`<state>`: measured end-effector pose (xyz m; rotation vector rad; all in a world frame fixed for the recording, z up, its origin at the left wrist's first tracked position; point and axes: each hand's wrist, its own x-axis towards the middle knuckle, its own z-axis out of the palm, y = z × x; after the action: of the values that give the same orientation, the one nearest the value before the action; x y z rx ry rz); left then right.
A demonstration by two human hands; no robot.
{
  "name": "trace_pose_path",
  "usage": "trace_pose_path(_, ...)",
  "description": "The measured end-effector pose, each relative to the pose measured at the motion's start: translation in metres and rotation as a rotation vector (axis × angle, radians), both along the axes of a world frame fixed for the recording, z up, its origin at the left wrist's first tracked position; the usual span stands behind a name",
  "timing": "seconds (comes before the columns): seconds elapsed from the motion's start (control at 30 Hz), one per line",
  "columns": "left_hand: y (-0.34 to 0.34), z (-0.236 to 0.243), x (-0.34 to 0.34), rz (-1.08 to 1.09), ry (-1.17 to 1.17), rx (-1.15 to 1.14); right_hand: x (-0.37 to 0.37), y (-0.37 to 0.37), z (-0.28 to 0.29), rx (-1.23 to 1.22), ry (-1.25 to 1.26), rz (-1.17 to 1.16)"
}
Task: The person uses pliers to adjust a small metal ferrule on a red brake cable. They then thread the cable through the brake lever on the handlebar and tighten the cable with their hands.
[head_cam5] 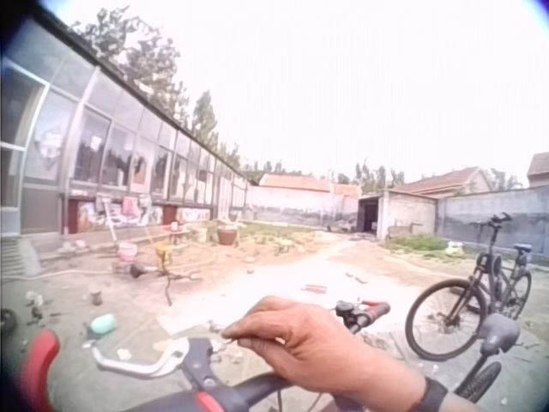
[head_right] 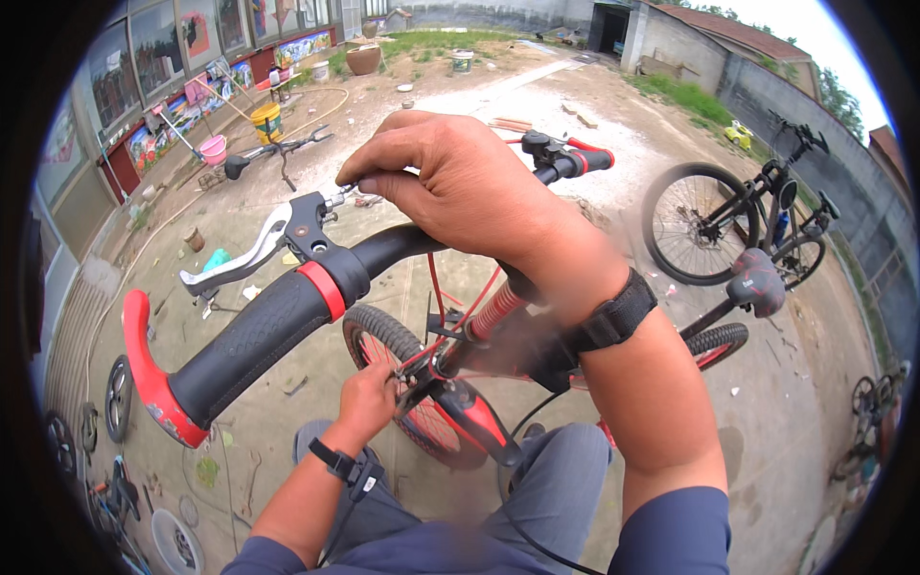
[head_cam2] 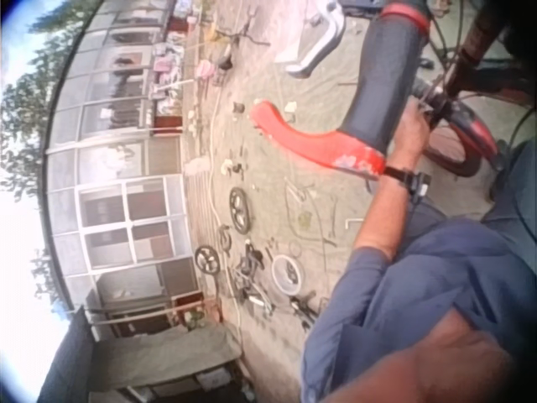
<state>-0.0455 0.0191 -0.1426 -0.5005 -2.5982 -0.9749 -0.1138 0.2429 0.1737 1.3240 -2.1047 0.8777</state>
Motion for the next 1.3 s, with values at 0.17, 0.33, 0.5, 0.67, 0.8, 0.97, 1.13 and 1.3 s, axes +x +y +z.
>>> trace_pose_path(0.17,0.0,0.003,-0.001,-0.011,-0.017,-0.01,-0.003,-0.005,0.0,-0.037,0.018,-0.016)
trace_pose_path(0.33,0.0,0.005,-0.002,-0.011,-0.029,-0.033,-0.001,-0.003,-0.003,-0.007,-0.011,-0.071)
trace_pose_path(0.5,0.002,0.008,-0.001,-0.01,-0.016,-0.021,-0.003,-0.004,-0.007,-0.042,-0.015,-0.078)
trace_pose_path(0.67,0.001,0.008,-0.003,-0.02,-0.038,-0.028,-0.004,-0.004,-0.007,-0.054,-0.142,-0.039)
trace_pose_path(0.8,0.001,0.01,-0.002,-0.01,-0.05,-0.041,-0.004,-0.004,-0.005,-0.025,-0.181,-0.018)
trace_pose_path(0.97,0.004,0.015,-0.002,0.002,-0.048,-0.062,0.001,-0.004,-0.002,-0.014,-0.314,-0.071)
trace_pose_path(1.13,0.005,0.01,-0.001,0.019,-0.052,-0.004,-0.002,-0.003,-0.002,0.0,-0.361,-0.065)
trace_pose_path(1.3,0.006,0.009,-0.001,0.013,-0.045,-0.001,-0.01,-0.002,-0.011,-0.106,-0.296,0.023)
